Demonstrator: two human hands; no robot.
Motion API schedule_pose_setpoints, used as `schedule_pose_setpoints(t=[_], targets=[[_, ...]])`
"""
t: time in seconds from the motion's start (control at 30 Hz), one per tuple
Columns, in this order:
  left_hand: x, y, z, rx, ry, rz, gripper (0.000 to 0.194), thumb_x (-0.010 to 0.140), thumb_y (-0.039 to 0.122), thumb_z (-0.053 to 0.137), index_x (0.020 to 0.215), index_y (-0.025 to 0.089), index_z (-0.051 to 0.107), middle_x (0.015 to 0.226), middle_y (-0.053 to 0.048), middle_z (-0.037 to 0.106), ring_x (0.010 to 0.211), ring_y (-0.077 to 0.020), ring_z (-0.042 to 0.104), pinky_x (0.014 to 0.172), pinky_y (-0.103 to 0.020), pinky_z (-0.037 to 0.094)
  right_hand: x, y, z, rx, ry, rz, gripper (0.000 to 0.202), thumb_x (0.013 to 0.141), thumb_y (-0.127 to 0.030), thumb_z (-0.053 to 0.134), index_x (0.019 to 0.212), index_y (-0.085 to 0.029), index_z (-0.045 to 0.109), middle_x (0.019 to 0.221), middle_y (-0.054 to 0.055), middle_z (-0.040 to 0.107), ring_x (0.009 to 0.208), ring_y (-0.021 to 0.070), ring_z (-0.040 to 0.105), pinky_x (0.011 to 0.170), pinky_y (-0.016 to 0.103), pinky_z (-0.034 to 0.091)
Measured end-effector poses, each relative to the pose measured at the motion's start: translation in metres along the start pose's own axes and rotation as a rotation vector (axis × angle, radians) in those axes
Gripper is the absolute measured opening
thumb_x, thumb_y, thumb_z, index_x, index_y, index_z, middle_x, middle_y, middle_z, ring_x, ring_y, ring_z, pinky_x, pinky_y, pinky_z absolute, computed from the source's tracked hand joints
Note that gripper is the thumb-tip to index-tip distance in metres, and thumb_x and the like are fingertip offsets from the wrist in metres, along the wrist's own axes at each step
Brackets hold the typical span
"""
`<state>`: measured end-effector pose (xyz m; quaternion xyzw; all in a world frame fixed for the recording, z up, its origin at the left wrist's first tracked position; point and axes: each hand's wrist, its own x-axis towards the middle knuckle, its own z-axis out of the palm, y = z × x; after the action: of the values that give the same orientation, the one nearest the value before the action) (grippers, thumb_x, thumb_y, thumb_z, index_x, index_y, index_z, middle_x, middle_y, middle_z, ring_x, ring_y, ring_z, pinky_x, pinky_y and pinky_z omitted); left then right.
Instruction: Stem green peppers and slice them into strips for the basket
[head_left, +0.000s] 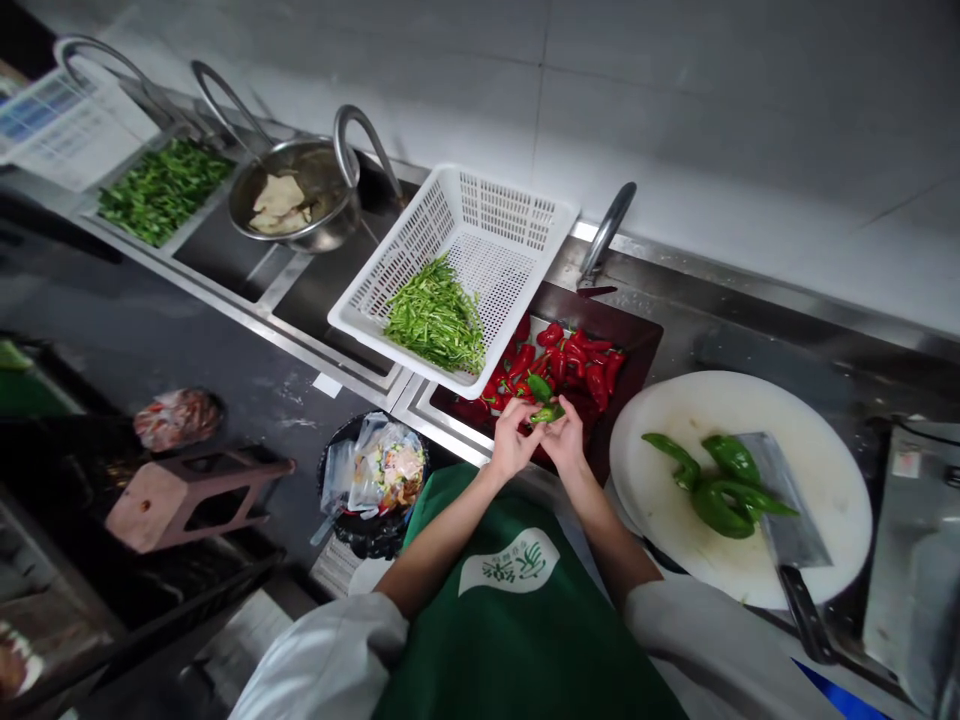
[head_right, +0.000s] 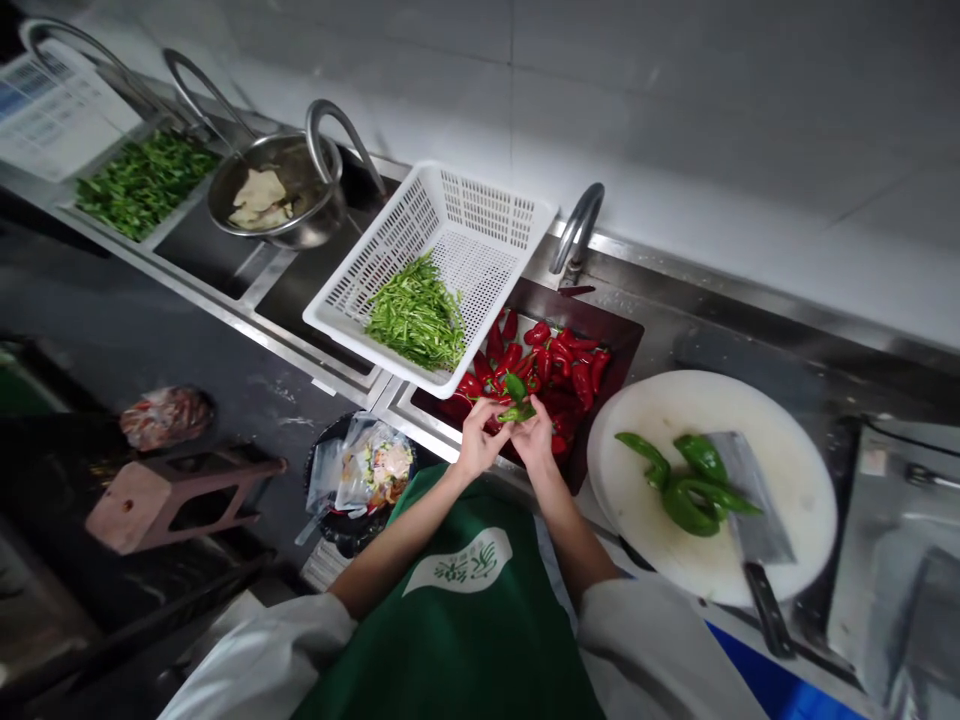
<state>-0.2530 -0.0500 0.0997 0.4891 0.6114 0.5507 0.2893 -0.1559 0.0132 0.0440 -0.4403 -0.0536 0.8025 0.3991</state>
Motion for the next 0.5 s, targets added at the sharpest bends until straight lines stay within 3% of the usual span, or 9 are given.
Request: schedule_pose_setpoints(t=[0.1,0.2,0.37,0.5], targets=[[-0.013,0.001,-0.018,0.081,0.043,0.008,0.016,0.09,0.032,0.06,0.094,0.017,0.065,0.093,-0.006,0.062,0.085,-0.0171,0.058,0.076,-0.031,0.049,0.002,-0.001,-0.002,-0.085,0.077,0.02,0.033,0.075,-0.05,0.07,0.075,-0.024,0.05,0.063,-0.004,0.063,0.059,0.0129,0.061,0.058,0.026,0.052],[-0.038,-0.003,-0.054,0.248,0.132,-0.004,0.016,0.089,0.032,0.059,0.092,0.018,0.066,0.092,-0.006,0.061,0.086,-0.0178,0.059,0.077,-0.032,0.049,0.004,-0.003,-0.011,-0.24,0.174,-0.032,0.043,0.072,-0.056,0.072,0.071,-0.024,0.044,0.052,-0.009,0.051,0.048,0.009,0.052,0.051,0.022,0.048],[-0.098,-0.028,-0.139,0.508,0.353,-0.132,0.014,0.083,0.032,0.064,0.087,0.018,0.064,0.089,-0.006,0.061,0.088,-0.0202,0.059,0.081,-0.035,0.049,0.003,-0.006,-0.031,-0.383,0.134,-0.089,0.051,0.061,-0.051,0.083,0.071,-0.023,0.042,0.052,-0.012,0.044,0.044,0.0043,0.042,0.041,0.016,0.036],[-0.129,-0.059,-0.212,0.614,0.57,-0.461,0.019,0.079,0.032,0.065,0.086,0.015,0.061,0.085,-0.005,0.057,0.072,-0.0168,0.057,0.069,-0.031,0.05,0.005,-0.006,-0.038,-0.428,0.109,-0.099,0.054,0.058,-0.051,0.085,0.071,-0.022,0.041,0.058,-0.012,0.042,0.046,0.0026,0.04,0.038,0.014,0.03]])
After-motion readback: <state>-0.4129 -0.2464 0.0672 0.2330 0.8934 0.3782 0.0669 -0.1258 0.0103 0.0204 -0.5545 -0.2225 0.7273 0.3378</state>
